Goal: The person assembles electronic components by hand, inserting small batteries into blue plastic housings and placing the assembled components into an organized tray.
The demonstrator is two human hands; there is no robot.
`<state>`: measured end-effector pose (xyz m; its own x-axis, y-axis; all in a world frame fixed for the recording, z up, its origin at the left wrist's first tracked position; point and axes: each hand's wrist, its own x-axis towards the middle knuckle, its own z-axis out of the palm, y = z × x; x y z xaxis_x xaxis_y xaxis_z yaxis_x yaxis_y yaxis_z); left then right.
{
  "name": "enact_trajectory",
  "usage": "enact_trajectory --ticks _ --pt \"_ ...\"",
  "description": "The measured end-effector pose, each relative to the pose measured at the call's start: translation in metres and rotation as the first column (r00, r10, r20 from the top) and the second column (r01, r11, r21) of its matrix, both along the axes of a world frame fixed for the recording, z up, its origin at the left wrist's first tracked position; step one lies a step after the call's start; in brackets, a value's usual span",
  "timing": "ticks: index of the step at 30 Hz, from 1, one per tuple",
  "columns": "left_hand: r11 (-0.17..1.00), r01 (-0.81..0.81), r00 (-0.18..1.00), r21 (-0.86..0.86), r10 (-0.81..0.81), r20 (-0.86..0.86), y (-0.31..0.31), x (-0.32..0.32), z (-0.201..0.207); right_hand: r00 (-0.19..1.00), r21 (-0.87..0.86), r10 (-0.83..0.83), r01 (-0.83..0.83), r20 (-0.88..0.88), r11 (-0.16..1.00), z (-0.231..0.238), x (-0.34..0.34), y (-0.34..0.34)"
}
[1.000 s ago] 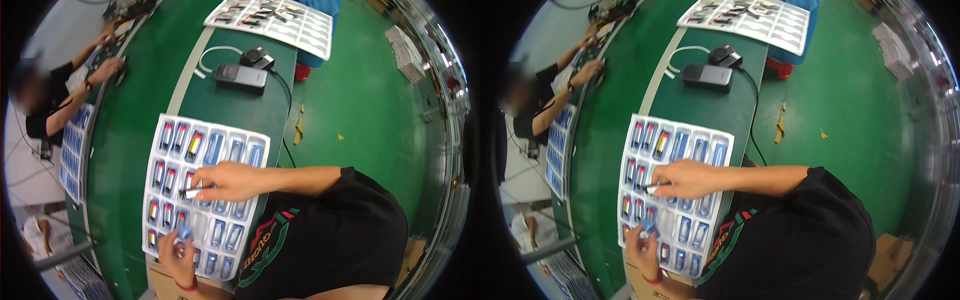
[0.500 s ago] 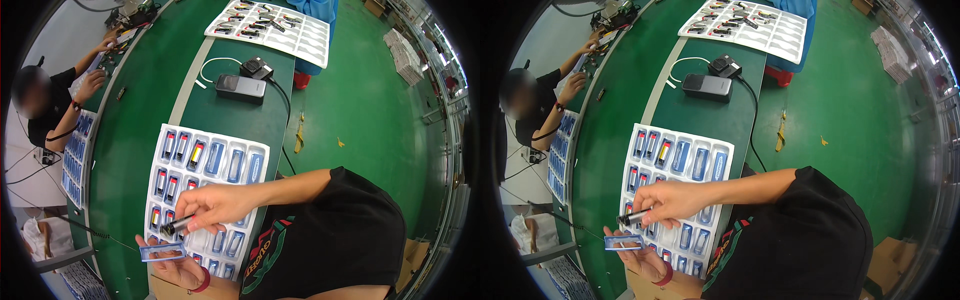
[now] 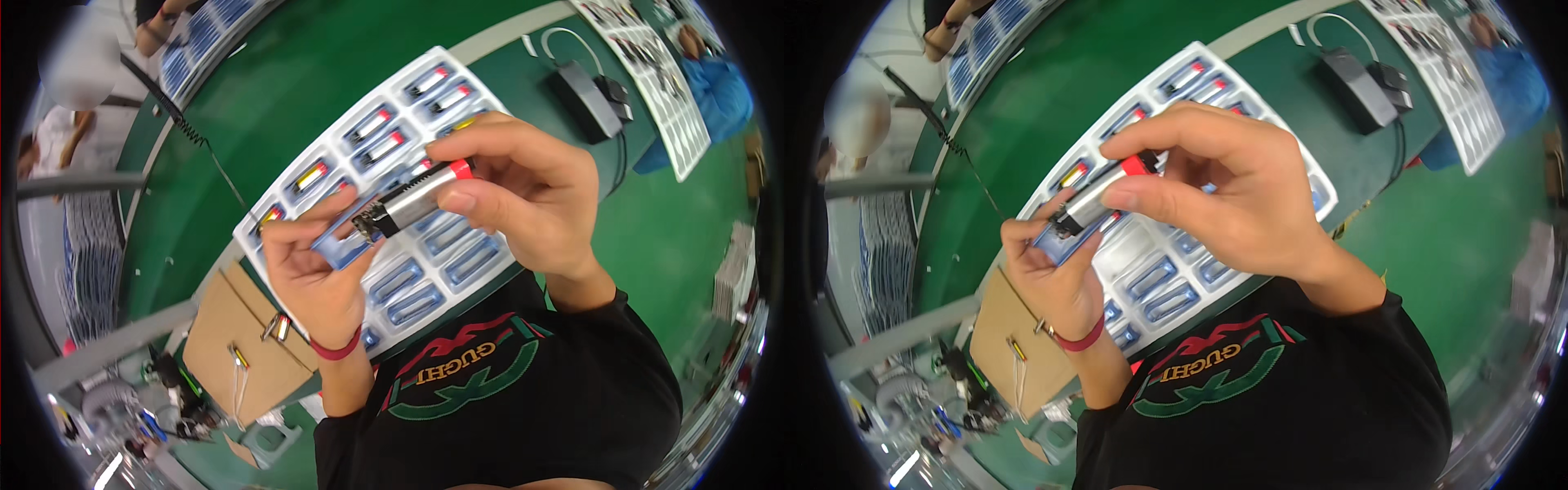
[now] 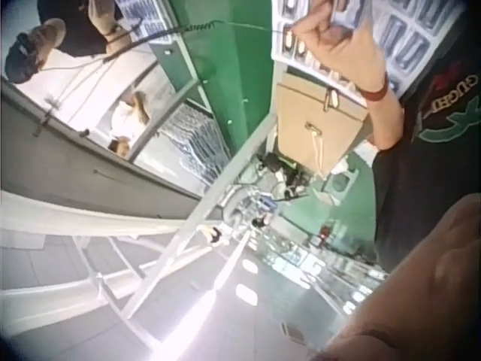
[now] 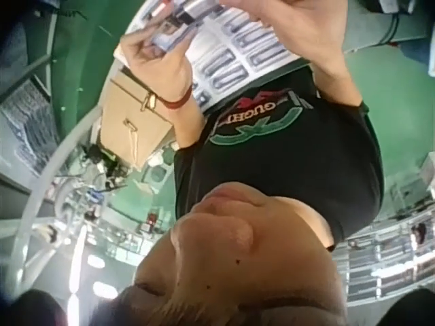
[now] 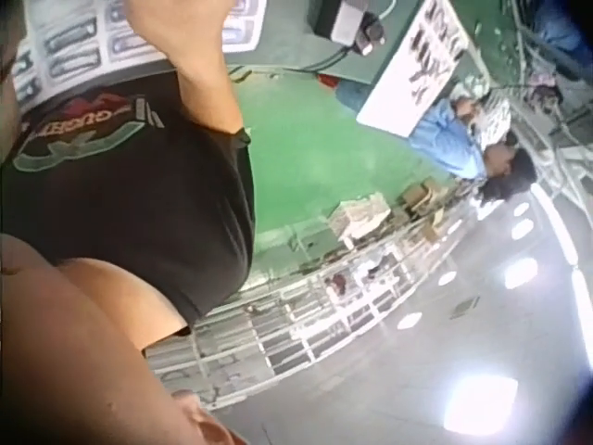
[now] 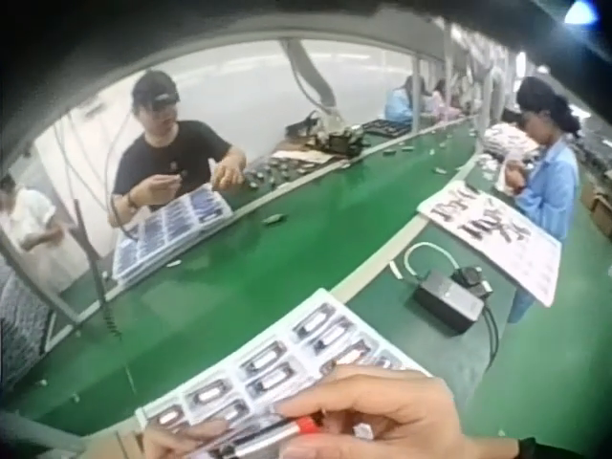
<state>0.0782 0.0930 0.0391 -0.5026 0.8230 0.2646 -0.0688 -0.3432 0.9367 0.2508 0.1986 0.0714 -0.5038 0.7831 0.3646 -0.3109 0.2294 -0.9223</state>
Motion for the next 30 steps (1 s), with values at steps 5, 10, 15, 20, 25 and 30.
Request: enact_trajectory --ticks 5,10,15,20,25,30 --pt "0.995 0.089 0.994 0.055 -0.092 0.058 -0.005 0.000 -0.003 0.997 -0.020 -0.030 0.031 0.067 0.999 -0.003 -0.023 -0.014" --pt "0.996 0.059 0.994 0.062 -0.064 0.093 -0.005 0.001 -0.004 0.961 0.041 -0.021 0.010 0.275 0.999 -0.006 -0.028 -0.017" --pt "0.997 0.041 0.997 0.061 -0.045 0.061 -0.005 0.001 -0.007 0.952 0.047 -0.062 0.050 0.299 0.998 -0.007 -0.029 -0.016" --pt "0.999 0.032 0.999 0.039 -0.033 0.031 -0.007 0.002 -0.010 0.892 0.113 -0.099 0.055 0.442 0.992 0.002 -0.029 -0.017" --pt "1.000 -0.028 0.997 -0.003 0.028 0.077 -0.009 0.005 -0.013 0.890 0.315 -0.240 0.117 0.388 0.942 -0.012 -0.036 -0.021" --pt "0.995 -0.087 0.996 0.055 0.086 0.008 -0.011 0.007 -0.013 0.881 0.346 -0.288 0.154 0.376 0.925 -0.012 -0.037 -0.020"
